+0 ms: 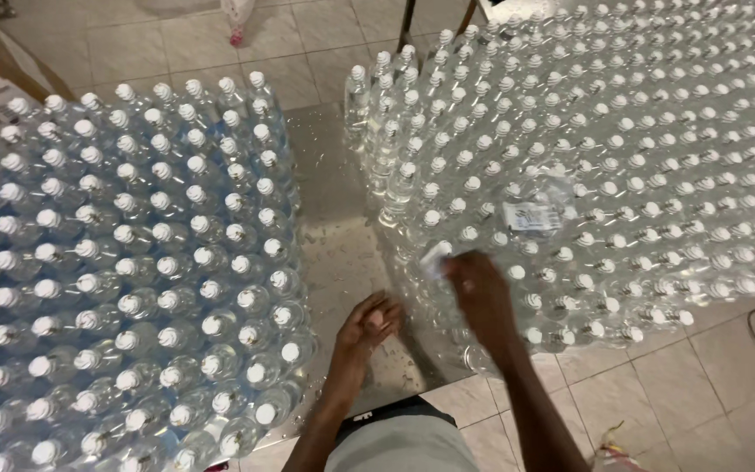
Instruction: The person repeatedly picks up water bottles from a large stack, applies a small label to each bottle, and places the labeled bottle into a separate stack. The process is repeated continuously throughout the clip.
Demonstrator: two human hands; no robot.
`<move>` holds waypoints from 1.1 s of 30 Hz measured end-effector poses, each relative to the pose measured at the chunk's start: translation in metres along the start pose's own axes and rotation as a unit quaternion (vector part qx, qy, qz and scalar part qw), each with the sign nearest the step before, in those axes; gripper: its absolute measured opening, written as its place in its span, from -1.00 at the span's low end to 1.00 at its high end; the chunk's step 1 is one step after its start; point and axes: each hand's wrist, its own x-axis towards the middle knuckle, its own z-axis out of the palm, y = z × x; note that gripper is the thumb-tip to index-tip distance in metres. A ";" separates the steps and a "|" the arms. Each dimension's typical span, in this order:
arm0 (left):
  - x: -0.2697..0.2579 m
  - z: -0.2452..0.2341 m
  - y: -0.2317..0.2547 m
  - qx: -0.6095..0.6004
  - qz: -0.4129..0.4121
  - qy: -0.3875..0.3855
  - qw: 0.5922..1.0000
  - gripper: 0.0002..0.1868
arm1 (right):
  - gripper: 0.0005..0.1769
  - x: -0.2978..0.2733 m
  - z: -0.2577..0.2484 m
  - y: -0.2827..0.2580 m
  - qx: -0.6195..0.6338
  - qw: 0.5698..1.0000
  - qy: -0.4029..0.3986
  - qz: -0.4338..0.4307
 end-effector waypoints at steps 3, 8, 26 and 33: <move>0.001 0.004 0.016 0.022 -0.031 0.075 0.996 -0.23 | -0.76 -0.031 0.057 -0.028 0.016 0.985 -0.122 -0.122; -0.006 -0.012 0.043 0.058 -0.041 0.228 0.971 -0.55 | -0.70 0.015 0.063 -0.062 0.074 0.950 -0.285 -0.100; -0.037 -0.072 -0.022 0.159 -0.055 0.374 0.912 -0.78 | -0.79 0.457 0.273 0.072 -0.241 0.960 -0.084 -0.111; -0.035 -0.050 0.010 0.102 -0.082 0.294 0.947 -0.70 | -0.68 0.284 0.196 0.005 -0.090 0.990 -0.058 -0.093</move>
